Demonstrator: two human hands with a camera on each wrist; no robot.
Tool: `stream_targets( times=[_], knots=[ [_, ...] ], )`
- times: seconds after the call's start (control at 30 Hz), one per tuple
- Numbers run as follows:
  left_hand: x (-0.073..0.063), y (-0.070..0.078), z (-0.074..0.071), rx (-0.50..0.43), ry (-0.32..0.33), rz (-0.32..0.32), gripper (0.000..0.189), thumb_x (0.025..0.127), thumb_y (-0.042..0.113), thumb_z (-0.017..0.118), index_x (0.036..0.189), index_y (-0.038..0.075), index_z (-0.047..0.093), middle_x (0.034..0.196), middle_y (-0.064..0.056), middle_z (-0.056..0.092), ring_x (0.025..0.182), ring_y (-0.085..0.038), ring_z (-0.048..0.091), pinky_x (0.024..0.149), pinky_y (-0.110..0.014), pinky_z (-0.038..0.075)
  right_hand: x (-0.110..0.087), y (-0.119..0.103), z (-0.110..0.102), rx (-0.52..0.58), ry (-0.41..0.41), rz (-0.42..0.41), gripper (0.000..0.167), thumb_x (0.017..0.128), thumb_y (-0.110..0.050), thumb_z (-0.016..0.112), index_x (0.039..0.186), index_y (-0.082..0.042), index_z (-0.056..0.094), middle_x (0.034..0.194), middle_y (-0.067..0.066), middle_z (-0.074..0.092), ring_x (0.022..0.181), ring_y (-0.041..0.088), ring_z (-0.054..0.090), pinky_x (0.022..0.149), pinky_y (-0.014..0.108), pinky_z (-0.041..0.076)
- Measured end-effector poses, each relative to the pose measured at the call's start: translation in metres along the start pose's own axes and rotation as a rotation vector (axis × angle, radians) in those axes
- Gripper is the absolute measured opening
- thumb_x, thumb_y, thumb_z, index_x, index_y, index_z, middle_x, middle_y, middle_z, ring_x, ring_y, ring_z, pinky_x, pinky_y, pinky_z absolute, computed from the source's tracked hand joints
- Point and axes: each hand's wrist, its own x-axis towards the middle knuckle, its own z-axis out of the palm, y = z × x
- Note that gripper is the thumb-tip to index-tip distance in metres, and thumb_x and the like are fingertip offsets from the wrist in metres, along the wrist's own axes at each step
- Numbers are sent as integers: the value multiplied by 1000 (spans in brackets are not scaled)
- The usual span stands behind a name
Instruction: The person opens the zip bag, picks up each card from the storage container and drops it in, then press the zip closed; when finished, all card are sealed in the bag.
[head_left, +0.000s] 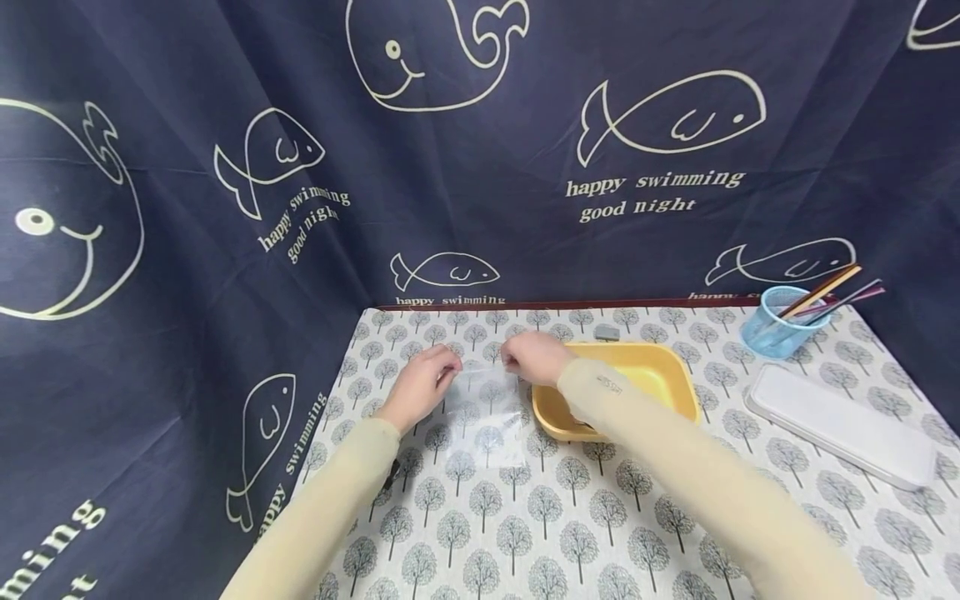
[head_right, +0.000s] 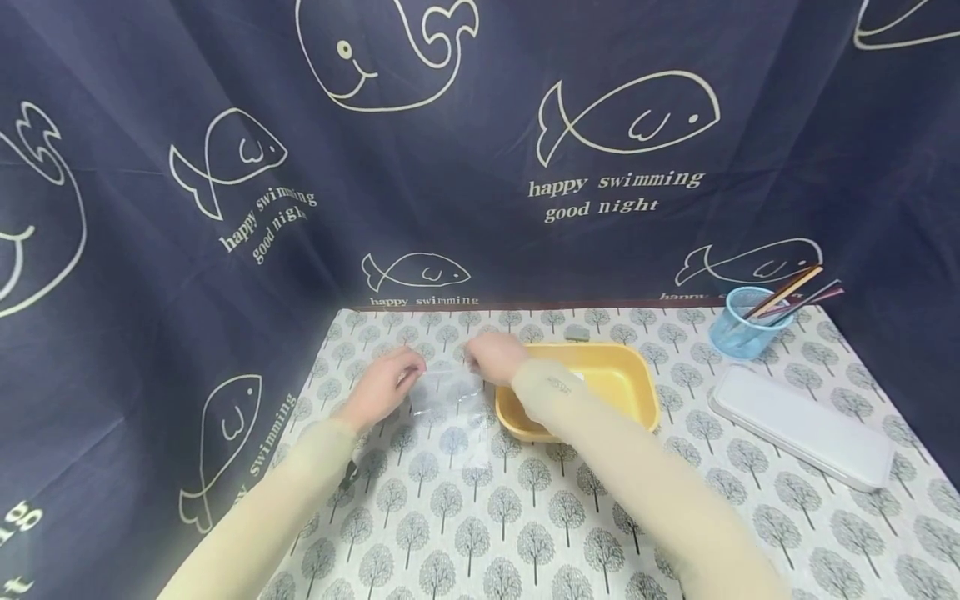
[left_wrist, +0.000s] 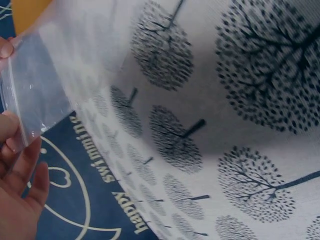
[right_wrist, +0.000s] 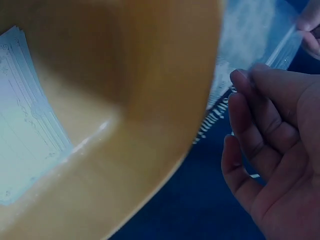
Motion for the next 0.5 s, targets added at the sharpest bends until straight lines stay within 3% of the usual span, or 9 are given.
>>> stream_targets(
  times=[0.13, 0.23, 0.37, 0.5],
  knots=[
    [-1, 9, -6, 55, 87, 56, 5, 96, 8, 74, 99, 12, 72, 103, 0, 65, 102, -21, 61, 100, -41, 49, -10, -3, -10, 55, 17, -4, 12, 94, -11, 78, 83, -12, 72, 81, -4, 69, 72, 11, 61, 74, 31, 55],
    [-3, 17, -9, 97, 153, 62, 6, 95, 7, 75, 98, 11, 74, 99, 0, 64, 96, -22, 60, 94, -42, 49, -18, -6, -14, 87, 46, 6, 8, 95, -11, 76, 88, -11, 73, 86, -2, 71, 74, 11, 62, 76, 30, 56],
    [-4, 30, -12, 81, 207, -9, 5, 96, 7, 72, 98, 11, 74, 89, 1, 69, 78, -18, 63, 78, -39, 53, -32, -13, -15, 124, 128, 21, 4, 97, -13, 72, 95, -10, 75, 90, -2, 72, 77, 10, 64, 78, 30, 56],
    [-4, 45, -16, -10, 240, -103, 7, 99, 11, 66, 96, 13, 73, 79, 4, 71, 63, -10, 60, 62, -33, 52, -46, -20, -13, 114, 262, -15, 7, 96, -14, 70, 90, -14, 73, 81, -8, 68, 72, 9, 61, 73, 32, 54]
  ],
)
